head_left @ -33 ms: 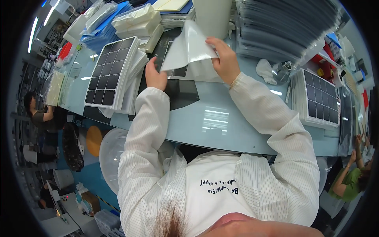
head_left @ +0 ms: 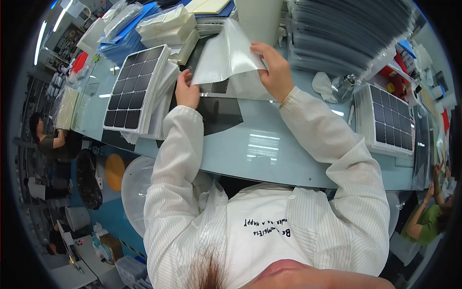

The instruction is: The worker is manually assembling solar panel components by layering solar cell grids and applying protective plastic sheets at a manufacturing station.

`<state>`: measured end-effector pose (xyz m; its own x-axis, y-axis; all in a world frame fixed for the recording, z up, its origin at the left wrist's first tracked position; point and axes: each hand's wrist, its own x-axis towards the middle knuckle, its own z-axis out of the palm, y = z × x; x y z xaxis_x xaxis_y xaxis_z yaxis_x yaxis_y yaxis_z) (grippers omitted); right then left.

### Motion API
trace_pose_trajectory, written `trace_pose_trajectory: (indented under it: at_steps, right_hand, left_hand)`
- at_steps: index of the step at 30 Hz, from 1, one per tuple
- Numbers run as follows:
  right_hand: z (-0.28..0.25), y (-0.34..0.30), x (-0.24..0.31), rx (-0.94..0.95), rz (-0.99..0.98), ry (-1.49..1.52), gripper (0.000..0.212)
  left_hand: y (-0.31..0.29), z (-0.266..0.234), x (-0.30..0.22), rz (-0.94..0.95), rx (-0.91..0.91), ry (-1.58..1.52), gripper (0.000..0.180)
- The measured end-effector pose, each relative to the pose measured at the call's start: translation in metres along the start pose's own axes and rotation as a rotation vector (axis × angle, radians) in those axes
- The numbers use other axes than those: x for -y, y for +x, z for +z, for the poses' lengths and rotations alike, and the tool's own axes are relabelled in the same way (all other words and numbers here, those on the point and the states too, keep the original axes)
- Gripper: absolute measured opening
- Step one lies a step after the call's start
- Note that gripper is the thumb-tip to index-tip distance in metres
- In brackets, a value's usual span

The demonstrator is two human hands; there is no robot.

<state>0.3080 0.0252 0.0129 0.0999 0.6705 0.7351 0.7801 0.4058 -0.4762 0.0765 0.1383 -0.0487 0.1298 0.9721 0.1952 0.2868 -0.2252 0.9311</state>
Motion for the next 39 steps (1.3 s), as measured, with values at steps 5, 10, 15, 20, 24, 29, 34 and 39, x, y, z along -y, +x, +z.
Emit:
trace_pose_trajectory:
  at_steps: [5,10,15,20,24,29,34,39]
  right_hand:
    - [-0.026,0.014,0.014,-0.127,-0.271,-0.027,0.052]
    - [-0.03,0.008,0.022,-0.016,-0.531,-0.017,0.048]
    - [0.002,-0.01,0.035,-0.166,0.1,0.55,0.045]
    - [0.007,-0.005,0.014,0.126,0.871,1.548,0.046]
    - [-0.001,0.0,0.018,0.447,0.888,1.973,0.048]
    - [-0.023,0.002,0.039,0.682,1.068,1.914,0.069]
    - [-0.028,-0.013,0.051,0.847,0.746,1.329,0.063]
    - [0.002,0.035,0.061,0.664,0.725,0.796,0.036]
  left_hand:
    - [-0.01,-0.037,-0.045,-0.328,0.631,-1.431,0.063]
    - [-0.034,-0.076,-0.098,-0.351,0.377,-1.302,0.057]
    - [-0.057,-0.099,-0.137,-0.022,0.224,-0.728,0.044]
    - [-0.077,-0.104,-0.153,0.151,0.089,-0.587,0.039]
    - [-0.082,-0.104,-0.113,0.034,-0.102,-0.543,0.029]
    - [-0.101,-0.121,-0.085,-0.105,-0.209,-0.518,0.028]
    - [-0.11,-0.146,-0.061,-0.104,-0.286,-0.448,0.032]
    - [-0.12,-0.189,-0.046,-0.331,-0.078,-0.615,0.043]
